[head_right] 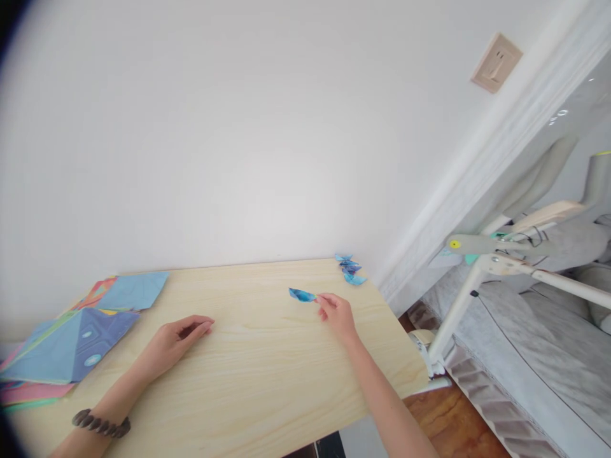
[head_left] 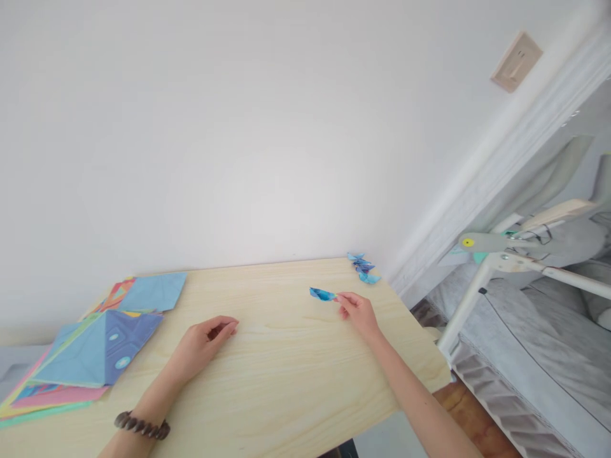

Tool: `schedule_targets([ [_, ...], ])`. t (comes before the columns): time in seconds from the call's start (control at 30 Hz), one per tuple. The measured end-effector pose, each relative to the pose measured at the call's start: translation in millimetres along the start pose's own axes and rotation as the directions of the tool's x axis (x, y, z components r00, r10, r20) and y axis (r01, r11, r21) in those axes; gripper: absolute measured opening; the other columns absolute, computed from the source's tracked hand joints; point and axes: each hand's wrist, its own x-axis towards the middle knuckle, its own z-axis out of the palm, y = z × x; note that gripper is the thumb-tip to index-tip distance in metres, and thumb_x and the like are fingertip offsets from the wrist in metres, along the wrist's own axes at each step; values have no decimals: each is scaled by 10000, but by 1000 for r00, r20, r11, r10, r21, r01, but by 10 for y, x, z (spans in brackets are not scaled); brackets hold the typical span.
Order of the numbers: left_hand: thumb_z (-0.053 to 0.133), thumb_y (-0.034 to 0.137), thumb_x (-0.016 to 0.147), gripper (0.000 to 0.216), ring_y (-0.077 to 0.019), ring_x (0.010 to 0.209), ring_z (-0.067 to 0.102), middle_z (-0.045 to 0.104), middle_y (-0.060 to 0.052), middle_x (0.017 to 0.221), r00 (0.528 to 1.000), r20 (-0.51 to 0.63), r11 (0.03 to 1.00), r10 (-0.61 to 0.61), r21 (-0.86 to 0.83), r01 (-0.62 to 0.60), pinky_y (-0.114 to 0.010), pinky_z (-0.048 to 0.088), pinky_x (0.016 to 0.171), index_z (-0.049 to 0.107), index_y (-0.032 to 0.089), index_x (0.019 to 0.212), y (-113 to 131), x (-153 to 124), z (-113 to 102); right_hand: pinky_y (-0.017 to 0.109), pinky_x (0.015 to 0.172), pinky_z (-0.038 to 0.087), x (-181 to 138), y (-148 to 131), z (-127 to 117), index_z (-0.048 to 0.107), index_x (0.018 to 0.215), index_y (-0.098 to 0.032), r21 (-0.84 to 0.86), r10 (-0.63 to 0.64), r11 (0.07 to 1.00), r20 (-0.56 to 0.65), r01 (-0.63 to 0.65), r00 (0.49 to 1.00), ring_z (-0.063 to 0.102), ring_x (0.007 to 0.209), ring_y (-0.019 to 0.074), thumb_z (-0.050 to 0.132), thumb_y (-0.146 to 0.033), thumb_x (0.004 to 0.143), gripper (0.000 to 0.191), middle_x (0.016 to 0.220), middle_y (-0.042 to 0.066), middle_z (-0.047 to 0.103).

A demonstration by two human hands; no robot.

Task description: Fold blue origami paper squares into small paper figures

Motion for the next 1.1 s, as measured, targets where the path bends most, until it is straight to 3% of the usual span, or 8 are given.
schedule_targets([
  [0.2,481,500,794,339,-184,757,621,690,13,905,1000,22,990,-11,139,8,-239,472,660,638,261,977,-124,14,54,284,490,478,6,273,-885,671,923,-120,-89,41,994,-249,-65,968,569,508,153,577,-554,681,505,698,79,677],
  [0.33,481,505,793,339,-186,798,620,688,17,934,1000,13,982,-9,188,6,-230,473,684,645,267,970,-114,22,63,282,477,460,59,393,-1205,674,905,-117,-128,66,984,-367,-120,928,558,488,146,589,-531,662,487,769,96,689],
  [0.57,449,526,804,365,-205,840,623,684,-4,945,1000,19,969,14,246,-19,-249,485,708,646,260,960,-33,46,144,250,418,409,220,462,-1189,668,951,-119,-171,68,973,-418,-152,906,528,464,127,540,-493,697,470,817,99,692],
  [0.9,470,561,768,230,-211,901,613,675,133,942,999,34,982,-17,189,10,-353,500,797,624,434,882,-200,21,178,246,391,367,295,503,-1193,670,977,-115,-253,22,956,-447,-150,895,434,362,112,496,-499,729,489,563,36,642],
  [1.1,465,571,772,243,-218,924,604,672,122,956,999,43,982,-27,189,18,-361,498,809,621,430,894,-204,-7,193,249,426,371,321,483,-1184,674,970,-113,-280,4,949,-451,-146,892,494,417,129,495,-508,728,497,627,54,666],
])
